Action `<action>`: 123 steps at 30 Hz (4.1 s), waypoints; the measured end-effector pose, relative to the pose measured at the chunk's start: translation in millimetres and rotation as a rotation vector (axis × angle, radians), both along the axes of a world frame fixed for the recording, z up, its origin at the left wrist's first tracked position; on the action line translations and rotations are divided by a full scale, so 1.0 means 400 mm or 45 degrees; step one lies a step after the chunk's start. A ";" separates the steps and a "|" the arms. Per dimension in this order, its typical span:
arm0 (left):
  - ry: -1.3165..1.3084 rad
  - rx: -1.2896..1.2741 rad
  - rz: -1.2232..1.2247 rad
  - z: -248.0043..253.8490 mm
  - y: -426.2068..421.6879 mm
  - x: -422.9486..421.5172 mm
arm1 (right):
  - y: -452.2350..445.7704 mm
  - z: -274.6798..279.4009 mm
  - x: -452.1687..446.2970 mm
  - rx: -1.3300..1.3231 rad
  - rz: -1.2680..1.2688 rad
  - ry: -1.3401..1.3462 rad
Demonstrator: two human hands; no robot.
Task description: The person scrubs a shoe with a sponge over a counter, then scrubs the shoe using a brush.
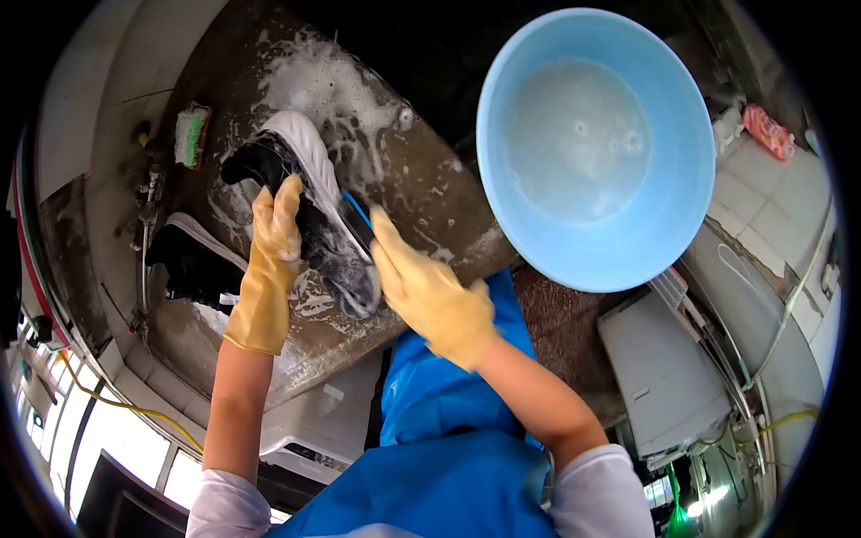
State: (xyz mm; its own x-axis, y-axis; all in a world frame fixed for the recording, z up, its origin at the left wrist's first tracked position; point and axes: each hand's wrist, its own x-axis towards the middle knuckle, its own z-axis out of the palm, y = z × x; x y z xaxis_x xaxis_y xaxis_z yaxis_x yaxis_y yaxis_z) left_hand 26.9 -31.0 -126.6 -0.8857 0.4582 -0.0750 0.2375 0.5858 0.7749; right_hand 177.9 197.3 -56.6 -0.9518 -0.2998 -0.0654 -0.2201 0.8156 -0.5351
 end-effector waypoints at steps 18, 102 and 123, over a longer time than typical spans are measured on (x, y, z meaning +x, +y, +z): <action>0.038 -0.005 0.027 -0.014 -0.005 0.001 | -0.021 0.040 0.028 0.139 -0.226 0.094; -0.683 -0.129 0.552 0.067 -0.069 0.090 | -0.200 -0.090 0.135 -0.804 -0.519 -0.677; -0.530 0.279 0.448 0.005 -0.105 0.106 | -0.236 0.003 0.044 -0.834 -0.707 -0.874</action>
State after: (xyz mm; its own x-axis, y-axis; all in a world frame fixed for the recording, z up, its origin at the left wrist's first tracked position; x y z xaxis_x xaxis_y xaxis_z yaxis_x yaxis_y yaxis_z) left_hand 69.4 -72.8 -124.7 -0.9037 0.1861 -0.3857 -0.2925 0.3897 0.8733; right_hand 195.6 102.9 -55.6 -0.7869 -0.0105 -0.6171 0.5998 0.2221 -0.7687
